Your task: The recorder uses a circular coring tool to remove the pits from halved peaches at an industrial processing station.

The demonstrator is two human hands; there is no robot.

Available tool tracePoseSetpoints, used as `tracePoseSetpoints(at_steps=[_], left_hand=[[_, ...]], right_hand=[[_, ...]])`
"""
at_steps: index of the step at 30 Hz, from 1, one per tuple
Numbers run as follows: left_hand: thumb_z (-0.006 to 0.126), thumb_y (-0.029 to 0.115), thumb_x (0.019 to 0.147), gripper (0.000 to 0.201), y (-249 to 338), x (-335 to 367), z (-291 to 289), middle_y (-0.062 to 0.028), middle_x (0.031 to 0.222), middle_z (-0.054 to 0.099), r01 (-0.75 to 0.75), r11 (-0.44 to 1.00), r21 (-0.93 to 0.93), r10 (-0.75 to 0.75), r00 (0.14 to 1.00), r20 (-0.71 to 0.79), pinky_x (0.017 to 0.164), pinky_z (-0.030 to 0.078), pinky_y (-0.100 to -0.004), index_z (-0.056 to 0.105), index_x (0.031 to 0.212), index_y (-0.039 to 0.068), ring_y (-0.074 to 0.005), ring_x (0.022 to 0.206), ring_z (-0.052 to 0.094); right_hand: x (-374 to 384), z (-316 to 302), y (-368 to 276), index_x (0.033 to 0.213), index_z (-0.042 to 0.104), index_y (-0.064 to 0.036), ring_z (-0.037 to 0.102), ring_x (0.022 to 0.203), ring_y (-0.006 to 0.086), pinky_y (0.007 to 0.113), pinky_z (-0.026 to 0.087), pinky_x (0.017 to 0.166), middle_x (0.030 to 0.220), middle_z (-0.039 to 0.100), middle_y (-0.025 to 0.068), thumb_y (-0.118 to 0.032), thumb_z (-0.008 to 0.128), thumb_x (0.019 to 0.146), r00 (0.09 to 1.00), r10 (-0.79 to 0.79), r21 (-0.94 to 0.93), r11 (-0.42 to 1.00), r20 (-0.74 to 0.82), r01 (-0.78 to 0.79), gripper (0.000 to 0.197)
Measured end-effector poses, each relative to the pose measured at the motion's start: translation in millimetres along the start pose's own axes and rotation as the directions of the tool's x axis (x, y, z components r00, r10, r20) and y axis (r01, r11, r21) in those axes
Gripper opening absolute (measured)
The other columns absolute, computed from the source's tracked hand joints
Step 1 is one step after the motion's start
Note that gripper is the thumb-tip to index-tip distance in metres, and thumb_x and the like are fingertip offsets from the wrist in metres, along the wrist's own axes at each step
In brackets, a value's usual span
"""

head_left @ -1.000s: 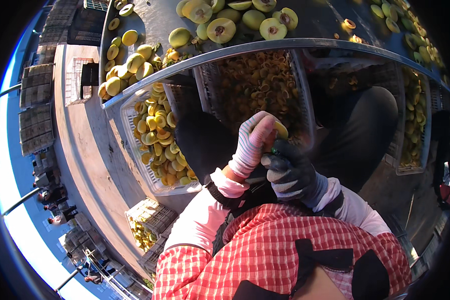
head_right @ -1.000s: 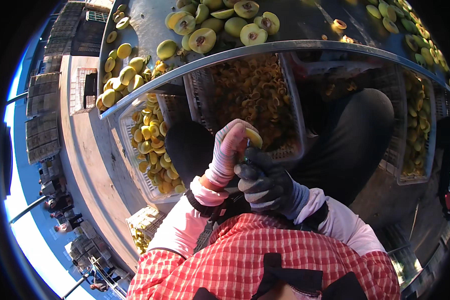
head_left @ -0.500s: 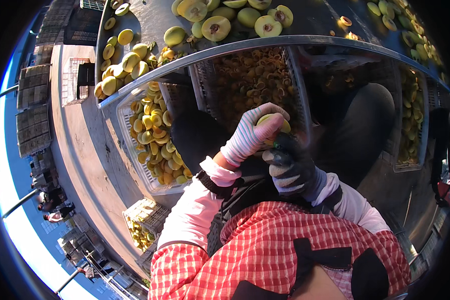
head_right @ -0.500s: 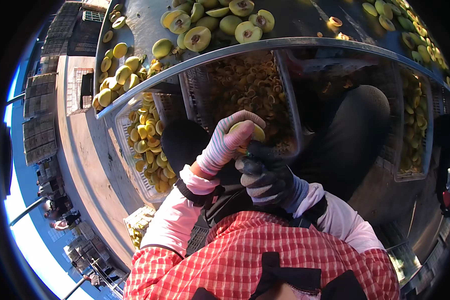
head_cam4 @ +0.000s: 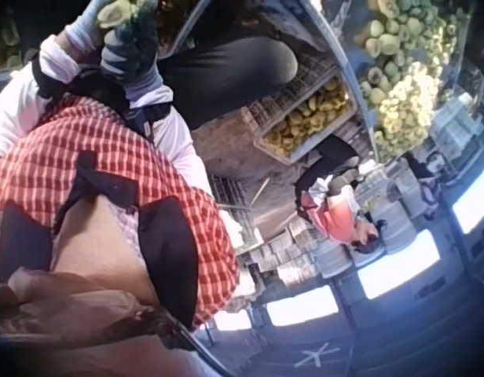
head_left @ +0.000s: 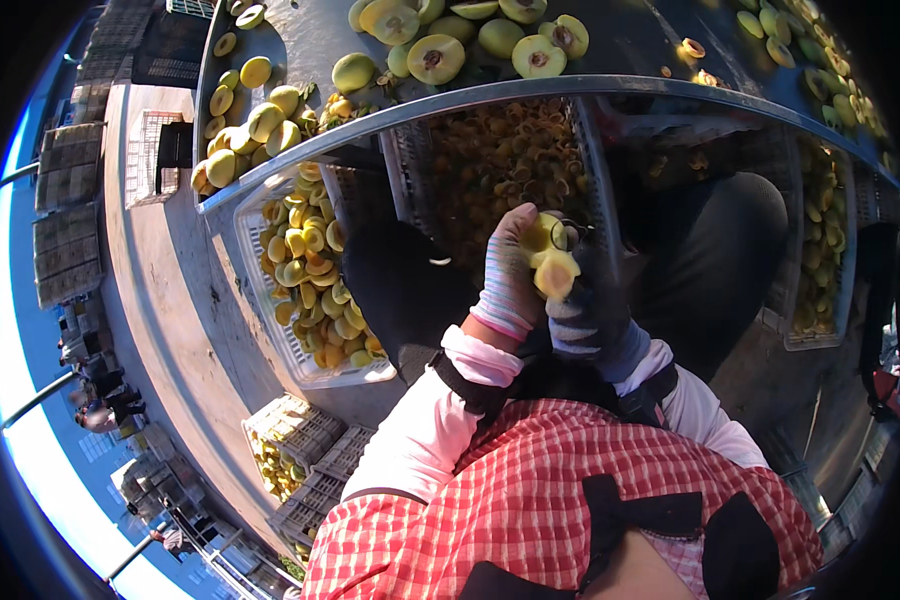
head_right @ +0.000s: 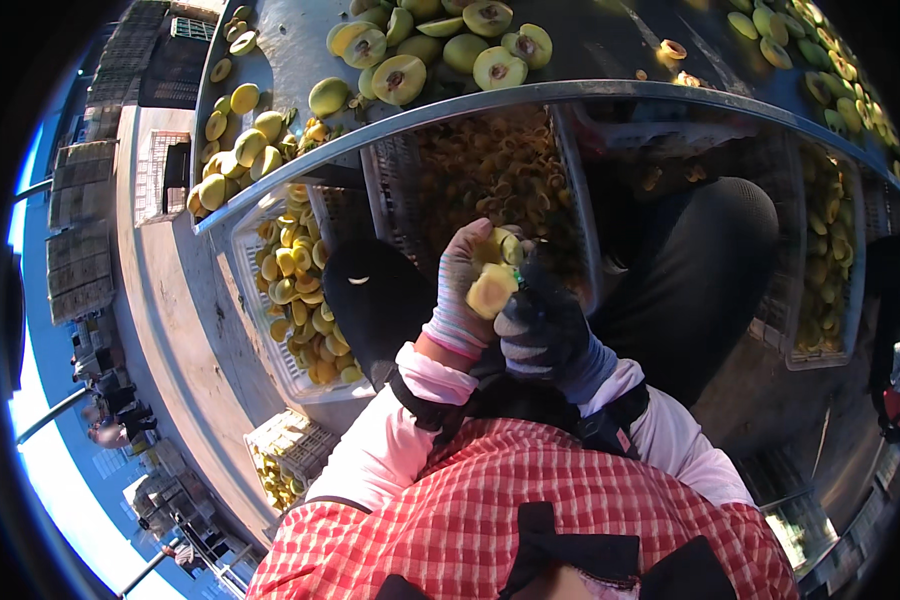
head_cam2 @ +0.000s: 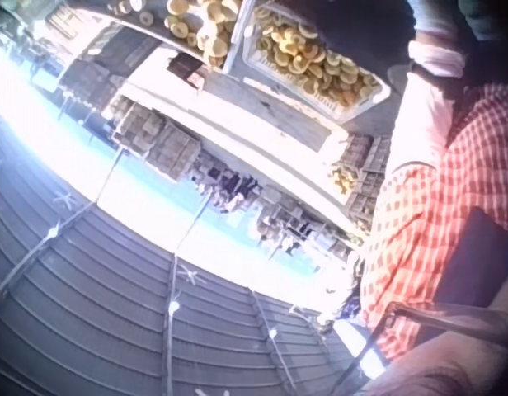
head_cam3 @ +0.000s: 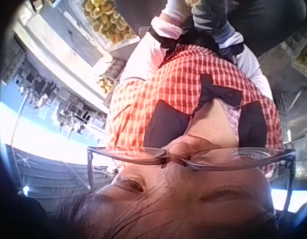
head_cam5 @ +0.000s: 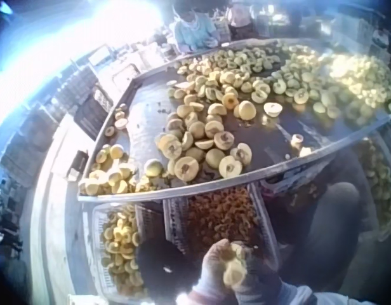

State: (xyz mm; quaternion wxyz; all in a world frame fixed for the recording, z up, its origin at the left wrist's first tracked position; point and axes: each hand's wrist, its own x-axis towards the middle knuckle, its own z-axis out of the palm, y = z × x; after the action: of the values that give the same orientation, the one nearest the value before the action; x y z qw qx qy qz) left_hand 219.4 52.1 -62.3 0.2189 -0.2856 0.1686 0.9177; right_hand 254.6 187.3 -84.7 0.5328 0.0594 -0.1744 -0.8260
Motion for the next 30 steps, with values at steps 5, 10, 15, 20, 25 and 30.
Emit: tracePoseSetpoints(at_steps=[5, 10, 15, 20, 25, 30], left_hand=[[0.058, 0.044, 0.089, 0.039, 25.7, -11.4, -0.2, -0.0065, 0.093, 0.064, -0.185, 0.918, 0.35, 0.276, 0.934, -0.228, 0.071, 0.054, -0.0322, 0.062, 0.102, 0.007, -0.0187, 0.079, 0.062], [0.056, 0.039, 0.092, 0.042, 78.3, -97.7, -7.8, -0.0074, 0.092, 0.063, -0.485, 0.099, 0.869, 0.921, 0.375, 0.104, 0.078, 0.051, -0.0305, 0.059, 0.111, 0.001, -0.0156, 0.086, 0.061], [0.069, 0.03, 0.082, 0.049, 173.4, -110.4, -68.9, -0.0205, 0.118, 0.053, 0.535, -0.463, 0.706, 0.884, 0.334, 0.327, 0.094, 0.043, -0.0408, 0.055, 0.12, 0.003, -0.0342, 0.109, 0.054], [0.065, 0.025, 0.084, 0.04, 229.9, 2.4, 47.0, -0.0114, 0.12, 0.056, 0.237, -0.594, 0.769, 0.746, 0.519, 0.417, 0.089, 0.047, -0.0401, 0.057, 0.121, 0.015, -0.0312, 0.105, 0.059], [0.069, 0.029, 0.077, 0.052, 295.5, 79.4, 38.0, -0.0219, 0.111, 0.057, 0.402, -0.708, 0.58, 0.626, 0.737, 0.255, 0.089, 0.048, -0.0415, 0.053, 0.126, 0.019, -0.0377, 0.105, 0.058], [0.063, 0.034, 0.078, 0.053, 221.5, 37.0, 51.8, -0.0103, 0.107, 0.062, -0.385, 0.201, 0.901, 0.469, 0.845, 0.256, 0.08, 0.051, -0.0293, 0.053, 0.121, 0.005, -0.019, 0.093, 0.062]], right_hand=[[3.5, -10.2, -20.8, 0.089, 0.061, -0.0095, 0.036, 0.038, 0.0069, 0.022, 0.031, 0.033, 0.052, 0.037, -0.0036, -0.05, 0.034, 0.099, 0.999, -0.023, 0.042, 0.999, -0.049, 0.025, 0.049], [3.5, 20.2, -20.3, 0.096, 0.062, -0.0099, 0.034, 0.041, 0.0063, 0.021, 0.03, 0.036, 0.058, 0.042, -0.0033, -0.049, 0.044, 0.096, 0.922, -0.109, -0.081, 0.993, -0.373, 0.085, 0.043], [8.0, 27.9, -20.9, 0.103, 0.06, -0.0091, 0.035, 0.043, 0.0048, 0.021, 0.031, 0.039, 0.06, 0.045, -0.0034, -0.043, 0.054, 0.094, 0.765, -0.266, -0.345, 0.937, -0.587, 0.061, 0.036], [25.5, 43.8, -19.8, 0.107, 0.057, -0.0084, 0.038, 0.045, 0.004, 0.021, 0.035, 0.041, 0.063, 0.047, -0.0029, -0.043, 0.052, 0.094, 0.721, -0.286, -0.433, 0.901, -0.631, -0.021, 0.037], [30.0, 49.3, -28.2, 0.114, 0.055, -0.0101, 0.039, 0.045, 0.0048, 0.02, 0.036, 0.041, 0.063, 0.046, -0.0026, -0.043, 0.051, 0.095, 0.635, -0.398, -0.536, 0.844, -0.662, -0.029, 0.038], [32.4, 67.5, -43.6, 0.111, 0.055, -0.0092, 0.044, 0.046, 0.0042, 0.02, 0.036, 0.04, 0.067, 0.051, -0.0019, -0.04, 0.051, 0.095, 0.654, -0.521, -0.682, 0.731, -0.549, 0.01, 0.035]])
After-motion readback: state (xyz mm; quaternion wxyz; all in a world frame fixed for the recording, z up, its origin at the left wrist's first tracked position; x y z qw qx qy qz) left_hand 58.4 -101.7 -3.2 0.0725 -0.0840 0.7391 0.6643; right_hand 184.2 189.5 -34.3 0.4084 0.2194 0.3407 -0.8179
